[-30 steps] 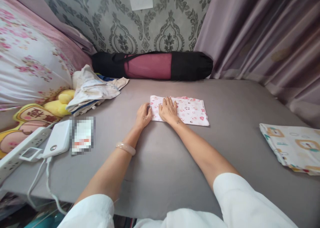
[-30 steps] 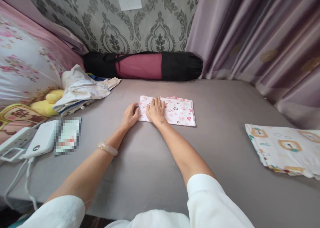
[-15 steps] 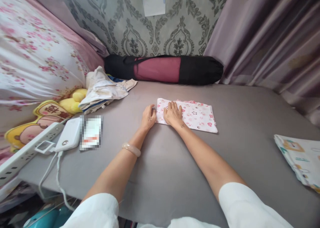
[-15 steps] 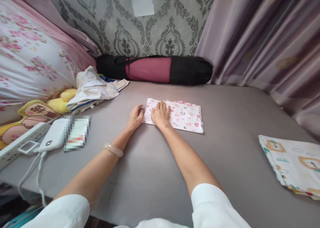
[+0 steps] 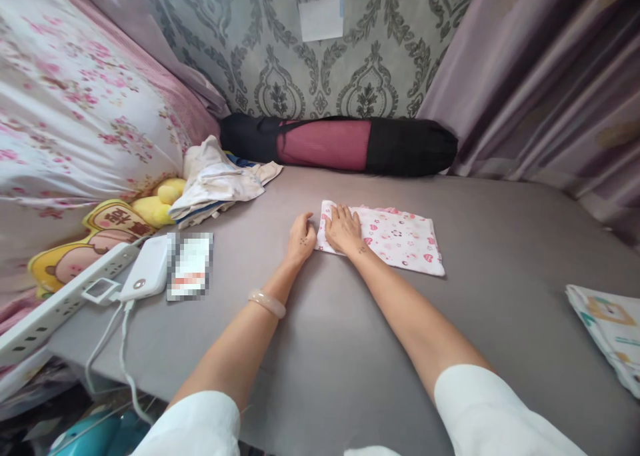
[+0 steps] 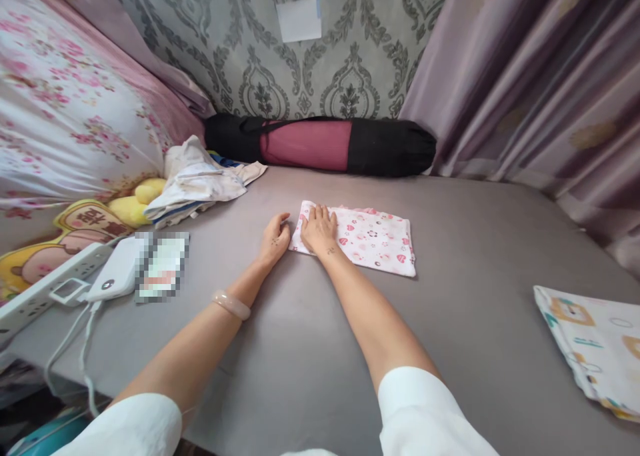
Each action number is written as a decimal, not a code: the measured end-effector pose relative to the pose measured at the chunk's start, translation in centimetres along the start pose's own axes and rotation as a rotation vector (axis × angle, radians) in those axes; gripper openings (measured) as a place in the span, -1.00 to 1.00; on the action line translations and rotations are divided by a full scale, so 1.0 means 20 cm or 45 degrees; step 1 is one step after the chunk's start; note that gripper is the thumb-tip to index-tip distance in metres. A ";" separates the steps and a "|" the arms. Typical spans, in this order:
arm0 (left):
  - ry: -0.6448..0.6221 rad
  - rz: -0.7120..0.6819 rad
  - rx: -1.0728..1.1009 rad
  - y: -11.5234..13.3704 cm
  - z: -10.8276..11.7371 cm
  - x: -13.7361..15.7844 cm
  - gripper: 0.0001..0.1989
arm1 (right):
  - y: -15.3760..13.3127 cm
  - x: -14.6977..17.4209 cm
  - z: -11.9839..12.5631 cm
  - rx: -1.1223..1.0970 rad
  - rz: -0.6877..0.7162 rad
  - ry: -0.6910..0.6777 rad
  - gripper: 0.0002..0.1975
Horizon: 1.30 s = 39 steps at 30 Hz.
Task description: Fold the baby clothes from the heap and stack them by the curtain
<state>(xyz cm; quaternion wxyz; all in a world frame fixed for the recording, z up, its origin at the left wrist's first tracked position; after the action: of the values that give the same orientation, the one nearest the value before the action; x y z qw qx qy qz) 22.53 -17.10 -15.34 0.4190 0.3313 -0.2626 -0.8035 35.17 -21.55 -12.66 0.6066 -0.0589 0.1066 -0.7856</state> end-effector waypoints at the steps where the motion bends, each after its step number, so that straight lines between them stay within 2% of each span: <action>1: 0.001 0.009 0.008 0.00 0.00 0.00 -0.64 | -0.01 0.00 0.01 0.001 -0.001 -0.010 -0.47; 9: 0.022 0.044 0.049 0.00 0.01 0.00 -0.63 | -0.07 -0.06 0.00 -0.042 0.094 -0.014 -0.46; 17: 0.025 0.084 0.105 0.01 0.02 0.00 -0.62 | -0.07 -0.06 -0.03 -0.038 0.084 -0.019 -0.46; 27: 0.038 0.089 0.144 0.02 0.02 0.00 -0.67 | -0.11 0.09 -0.04 -0.045 0.165 0.030 -0.44; 33: -0.015 0.072 0.079 0.03 0.02 0.00 -0.65 | -0.11 0.10 -0.06 -0.056 0.145 0.039 -0.44; 39: -0.154 -0.066 -0.104 0.05 0.02 0.01 -0.63 | -0.05 0.10 -0.02 -0.158 0.121 0.083 -0.46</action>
<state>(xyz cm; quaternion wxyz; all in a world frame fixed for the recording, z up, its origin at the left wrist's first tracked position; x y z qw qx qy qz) 22.69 -17.74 -14.36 0.3944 0.2716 -0.2459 -0.8427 33.66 -23.22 -12.93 0.6345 -0.0657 0.1776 -0.7494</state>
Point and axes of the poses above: each hand's wrist, its own x-axis away from the middle knuckle, its own z-axis out of the back of the hand, y = z × x, the point moved 1 cm from there along -x, towards the middle knuckle, and after that the axes turned 8 degrees about -y, right-handed, at the moved point
